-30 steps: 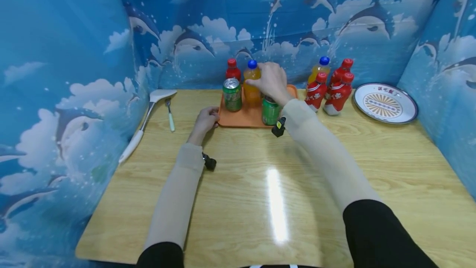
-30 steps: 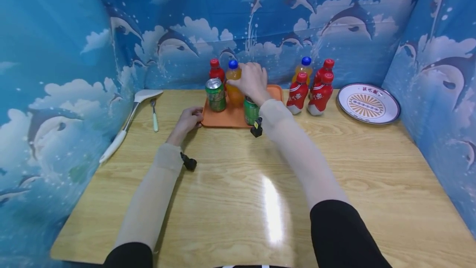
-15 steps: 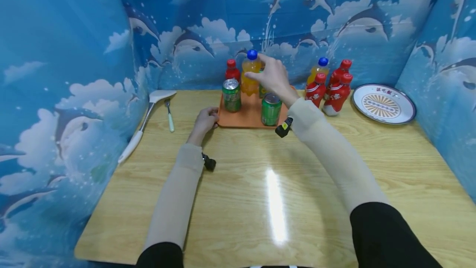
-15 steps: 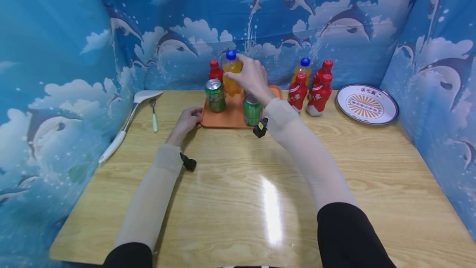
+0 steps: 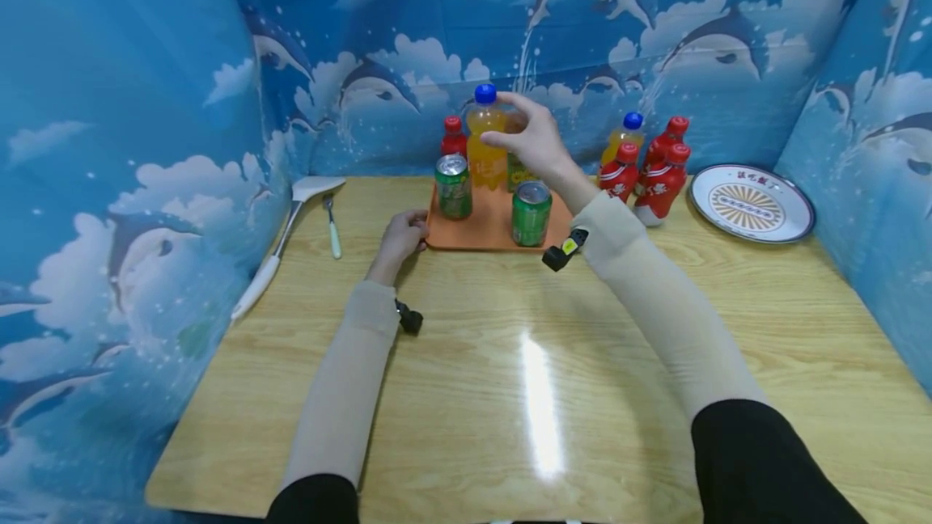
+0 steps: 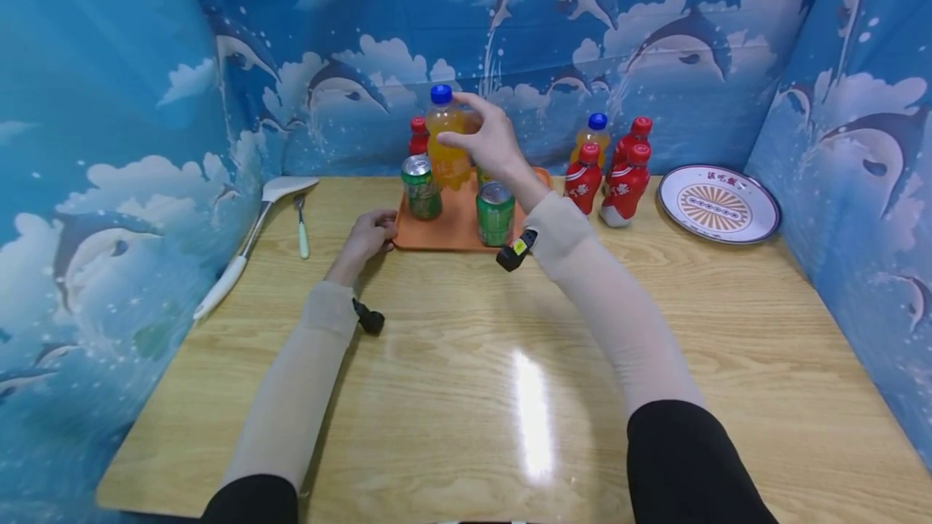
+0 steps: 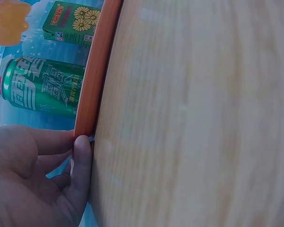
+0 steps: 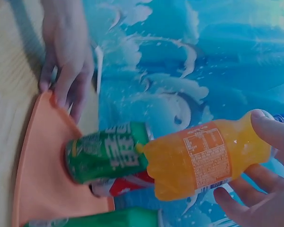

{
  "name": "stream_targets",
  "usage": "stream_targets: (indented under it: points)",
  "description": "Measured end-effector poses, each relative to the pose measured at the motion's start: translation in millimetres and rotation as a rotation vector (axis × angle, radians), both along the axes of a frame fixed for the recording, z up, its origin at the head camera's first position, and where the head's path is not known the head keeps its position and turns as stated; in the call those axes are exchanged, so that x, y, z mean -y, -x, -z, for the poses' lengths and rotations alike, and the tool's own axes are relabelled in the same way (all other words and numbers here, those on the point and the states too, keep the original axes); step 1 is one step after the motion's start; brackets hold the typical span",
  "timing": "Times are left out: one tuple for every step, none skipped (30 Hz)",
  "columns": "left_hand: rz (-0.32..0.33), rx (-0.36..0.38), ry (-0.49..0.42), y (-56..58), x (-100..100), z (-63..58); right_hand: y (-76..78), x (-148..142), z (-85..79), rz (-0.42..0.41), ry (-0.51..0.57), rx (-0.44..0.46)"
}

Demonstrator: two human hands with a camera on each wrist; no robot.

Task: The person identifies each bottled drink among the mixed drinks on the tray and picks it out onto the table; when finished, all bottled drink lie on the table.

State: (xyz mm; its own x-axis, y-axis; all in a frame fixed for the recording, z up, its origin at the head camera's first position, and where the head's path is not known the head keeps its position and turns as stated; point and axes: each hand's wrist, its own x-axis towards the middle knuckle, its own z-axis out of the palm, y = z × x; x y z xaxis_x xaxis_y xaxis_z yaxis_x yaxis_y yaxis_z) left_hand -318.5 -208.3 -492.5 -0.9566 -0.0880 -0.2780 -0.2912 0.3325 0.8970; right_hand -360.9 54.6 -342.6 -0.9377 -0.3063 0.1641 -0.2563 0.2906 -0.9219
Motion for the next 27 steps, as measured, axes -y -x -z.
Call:
stream_targets:
  points:
    - [0.000, -0.001, 0.000, -0.1, -0.2, -0.1, -0.6, -0.8, -1.0, -0.019, 0.026, 0.021]
    - [0.002, 0.000, 0.001, -0.2, -0.3, -0.2, -1.3, -1.6, -2.1, -0.039, 0.051, 0.046]
    - [0.003, 0.000, 0.001, -0.3, -0.3, -0.2, -2.1, -2.5, -3.2, -0.058, 0.075, 0.072]
    - [0.002, 0.001, 0.000, -0.3, -0.1, -0.3, -2.7, -3.5, -4.2, -0.077, 0.097, 0.099]
    - [0.003, 0.002, -0.001, -0.4, 0.0, -0.3, -3.3, -4.7, -5.3, -0.096, 0.119, 0.128]
    - [0.002, 0.002, -0.002, -0.4, 0.1, -0.4, -4.0, -5.9, -6.1, -0.116, 0.140, 0.154]
    - [0.003, 0.002, 0.001, -0.3, 0.1, -0.4, -4.8, -7.2, -7.3, -0.136, 0.159, 0.178]
    - [0.002, 0.002, 0.000, -0.1, 0.1, -0.5, -5.3, -8.5, -8.5, -0.158, 0.176, 0.198]
    - [0.001, 0.001, -0.001, 0.0, 0.0, -0.5, -6.3, -9.9, -9.8, -0.176, 0.195, 0.220]
    - [0.000, 0.001, -0.001, 0.1, -0.3, -0.6, -7.3, -11.4, -11.1, -0.195, 0.218, 0.240]
    - [0.000, 0.002, 0.001, 0.2, -0.6, -0.8, -8.4, -13.0, -12.2, -0.214, 0.242, 0.260]
    - [0.001, 0.003, 0.002, 0.3, -0.9, -0.9, -9.6, -14.8, -13.5, -0.233, 0.263, 0.278]
    - [0.000, 0.003, 0.003, 0.3, -1.1, -1.1, -10.7, -16.7, -14.5, -0.250, 0.284, 0.295]
    - [0.000, 0.005, 0.002, 0.4, -1.3, -1.3, -11.6, -18.9, -15.2, -0.269, 0.306, 0.309]
    - [0.000, 0.007, 0.002, 0.3, -1.4, -1.7, -12.7, -21.4, -16.0, -0.284, 0.328, 0.324]
    - [0.000, 0.008, 0.003, 0.1, -1.6, -2.0, -13.3, -23.8, -16.5, -0.298, 0.346, 0.336]
    - [0.000, 0.009, 0.005, 0.1, -1.6, -2.2, -13.9, -26.1, -17.0, -0.311, 0.358, 0.345]
    - [0.000, 0.009, 0.004, 0.1, -1.5, -2.4, -14.5, -28.5, -17.2, -0.321, 0.361, 0.352]
    - [-0.001, 0.010, 0.005, 0.0, -1.7, -2.6, -15.2, -30.8, -17.5, -0.330, 0.365, 0.357]
    - [-0.002, 0.012, 0.005, 0.0, -1.8, -2.6, -15.6, -32.9, -17.3, -0.340, 0.371, 0.361]
    - [-0.003, 0.012, 0.005, -0.2, -1.8, -2.6, -16.1, -35.0, -17.1, -0.349, 0.373, 0.363]
    - [-0.003, 0.013, 0.006, -0.2, -1.8, -2.4, -16.7, -36.7, -16.6, -0.362, 0.379, 0.366]
    - [-0.004, 0.014, 0.006, -0.3, -1.9, -2.4, -17.5, -38.8, -15.9, -0.378, 0.387, 0.367]
    - [-0.004, 0.016, 0.007, -0.5, -2.0, -2.3, -18.3, -40.9, -15.2, -0.396, 0.399, 0.367]
    - [-0.004, 0.017, 0.009, -0.7, -2.1, -2.3, -18.9, -43.2, -14.4, -0.416, 0.417, 0.366]
    - [-0.004, 0.017, 0.006, -0.9, -2.1, -2.3, -19.4, -45.6, -13.3, -0.439, 0.436, 0.362]
    - [-0.002, 0.018, 0.007, -1.0, -2.2, -2.3, -20.2, -48.3, -12.4, -0.461, 0.454, 0.357]
